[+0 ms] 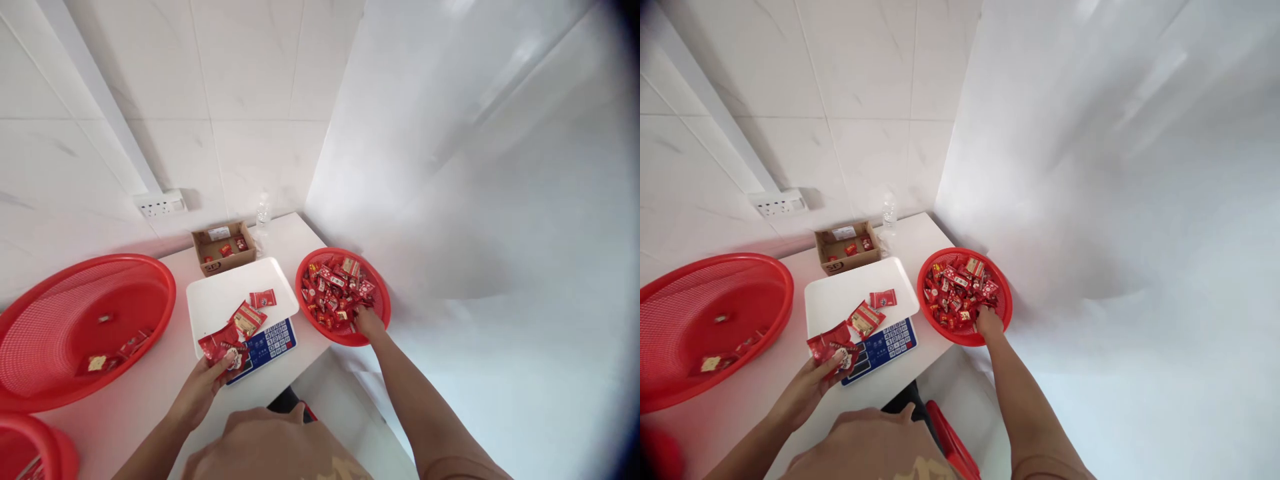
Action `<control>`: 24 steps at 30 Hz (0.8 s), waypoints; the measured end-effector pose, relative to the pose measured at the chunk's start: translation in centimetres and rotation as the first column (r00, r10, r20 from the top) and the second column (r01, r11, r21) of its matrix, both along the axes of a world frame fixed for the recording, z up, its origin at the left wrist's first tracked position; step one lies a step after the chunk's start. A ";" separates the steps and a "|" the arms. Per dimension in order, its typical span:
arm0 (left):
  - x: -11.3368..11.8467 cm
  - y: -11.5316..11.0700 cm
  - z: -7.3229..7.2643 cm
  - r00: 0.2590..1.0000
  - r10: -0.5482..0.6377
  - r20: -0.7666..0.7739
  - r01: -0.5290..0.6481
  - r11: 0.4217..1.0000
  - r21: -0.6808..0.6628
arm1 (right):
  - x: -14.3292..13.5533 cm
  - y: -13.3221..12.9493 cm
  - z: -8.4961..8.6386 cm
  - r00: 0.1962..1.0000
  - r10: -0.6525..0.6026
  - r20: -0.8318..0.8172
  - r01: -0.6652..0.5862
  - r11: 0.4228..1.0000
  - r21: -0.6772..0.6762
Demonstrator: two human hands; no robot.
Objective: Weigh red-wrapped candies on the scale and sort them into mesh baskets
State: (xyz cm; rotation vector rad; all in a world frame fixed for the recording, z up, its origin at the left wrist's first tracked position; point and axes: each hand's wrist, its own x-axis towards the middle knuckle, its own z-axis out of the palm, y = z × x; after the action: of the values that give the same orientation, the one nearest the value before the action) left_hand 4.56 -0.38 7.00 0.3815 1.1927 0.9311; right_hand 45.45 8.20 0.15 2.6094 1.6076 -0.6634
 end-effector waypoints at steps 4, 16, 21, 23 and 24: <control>0.0 0.1 -0.2 1.000 0.011 -0.010 -0.011 1.000 -0.015 | -0.4 0.4 -2.0 0.994 0.040 -0.100 -0.039 0.999 0.012; 0.6 0.6 -0.4 0.999 0.026 0.021 -0.025 0.998 -0.051 | -1.9 1.4 0.7 0.645 -0.210 -0.734 0.474 0.864 0.169; 0.3 0.2 -0.7 0.995 0.101 -0.005 -0.101 0.989 -0.106 | -6.1 0.8 2.5 0.389 -0.097 -0.916 0.521 0.843 0.133; 0.1 -0.1 -0.8 0.992 0.124 -0.003 -0.123 0.984 -0.132 | -8.7 0.7 2.9 0.379 -0.041 -0.924 0.435 0.890 0.139; 0.0 -0.3 -0.9 0.991 0.131 0.000 -0.129 0.982 -0.141 | -10.0 0.7 3.0 0.386 -0.011 -0.923 0.379 0.914 0.147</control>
State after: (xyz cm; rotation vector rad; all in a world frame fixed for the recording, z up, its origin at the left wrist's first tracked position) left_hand 4.54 -0.68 6.11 0.1878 1.2784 0.9535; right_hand 35.44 8.94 3.14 2.8275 1.6082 -2.4236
